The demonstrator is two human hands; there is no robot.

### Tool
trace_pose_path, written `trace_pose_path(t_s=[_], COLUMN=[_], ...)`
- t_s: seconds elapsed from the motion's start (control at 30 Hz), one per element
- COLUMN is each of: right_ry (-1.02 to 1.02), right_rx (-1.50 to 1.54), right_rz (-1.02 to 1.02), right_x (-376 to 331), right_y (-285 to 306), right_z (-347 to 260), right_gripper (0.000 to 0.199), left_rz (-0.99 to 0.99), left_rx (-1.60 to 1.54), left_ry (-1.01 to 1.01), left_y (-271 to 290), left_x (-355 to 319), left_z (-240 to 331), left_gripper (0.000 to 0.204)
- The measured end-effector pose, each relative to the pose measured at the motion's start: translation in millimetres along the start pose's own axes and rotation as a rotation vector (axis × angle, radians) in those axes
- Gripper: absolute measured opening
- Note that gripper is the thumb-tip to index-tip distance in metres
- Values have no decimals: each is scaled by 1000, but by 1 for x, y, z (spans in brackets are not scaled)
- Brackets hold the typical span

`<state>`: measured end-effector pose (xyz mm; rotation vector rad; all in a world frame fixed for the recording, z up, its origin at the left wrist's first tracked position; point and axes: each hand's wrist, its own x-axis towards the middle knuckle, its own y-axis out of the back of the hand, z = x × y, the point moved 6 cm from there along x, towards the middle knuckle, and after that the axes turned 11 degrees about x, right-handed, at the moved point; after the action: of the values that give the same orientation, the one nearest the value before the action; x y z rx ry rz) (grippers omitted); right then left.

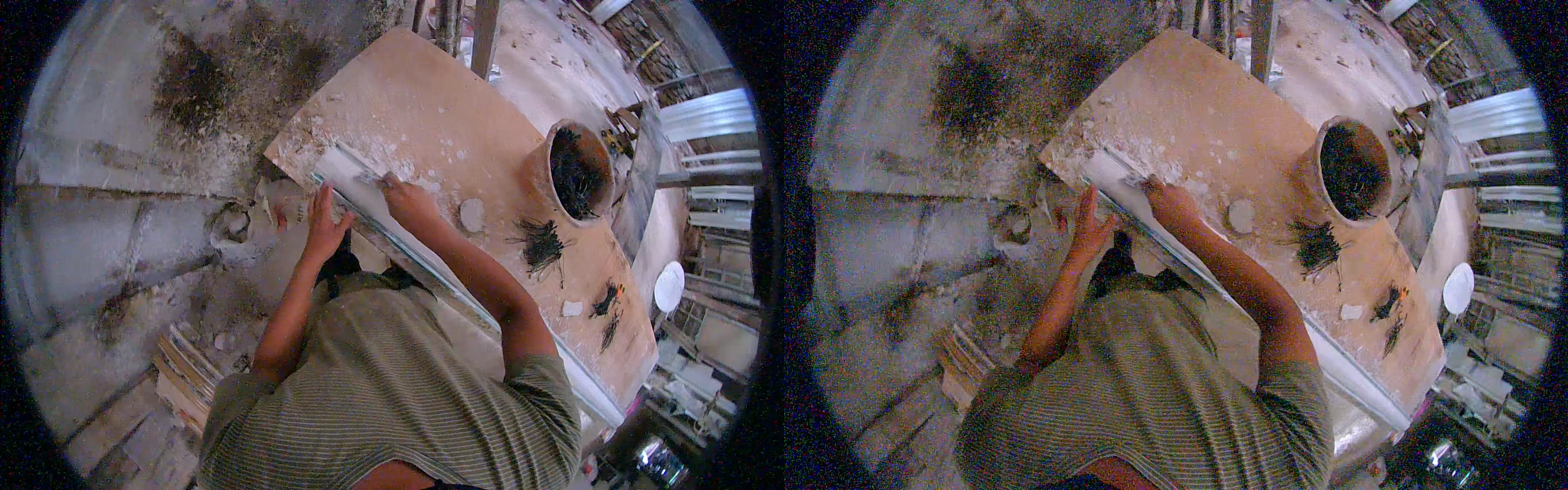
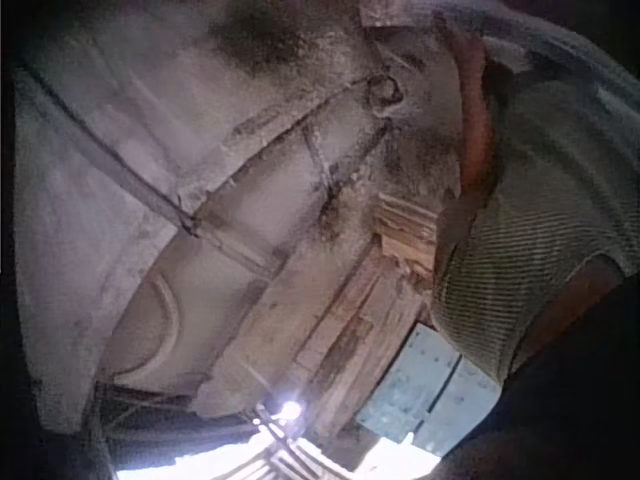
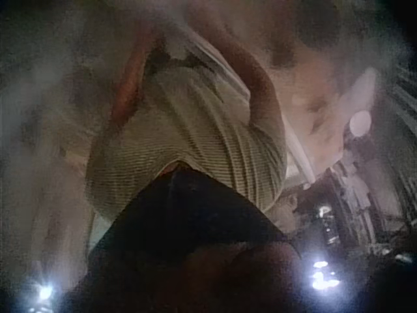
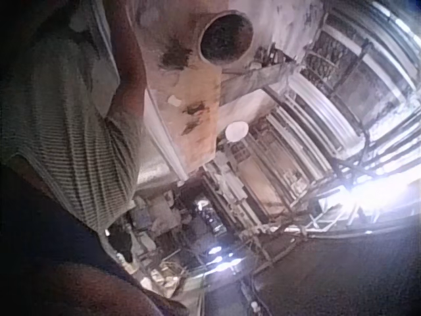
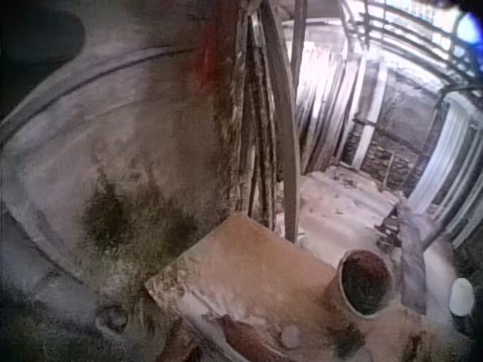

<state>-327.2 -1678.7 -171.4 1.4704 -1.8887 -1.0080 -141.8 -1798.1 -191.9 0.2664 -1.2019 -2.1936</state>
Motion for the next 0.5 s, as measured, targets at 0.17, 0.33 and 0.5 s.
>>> trace_pose_path(t_s=[0.17, 0.33, 0.5], right_ry=[-143, -246, -751], right_rx=[-126, 55, 589], right_rz=[-28, 46, 235], right_x=[110, 75, -47], right_y=[-16, 8, -1], right_z=[-21, -48, 19], right_gripper=[35, 29, 29], left_rz=[-130, -133, -147], left_rx=[33, -13, -150], left_ry=[59, 71, 26], left_y=[23, 47, 61], left_x=[57, 69, 83], left_z=[-31, -81, -94], left_gripper=[87, 86, 82])
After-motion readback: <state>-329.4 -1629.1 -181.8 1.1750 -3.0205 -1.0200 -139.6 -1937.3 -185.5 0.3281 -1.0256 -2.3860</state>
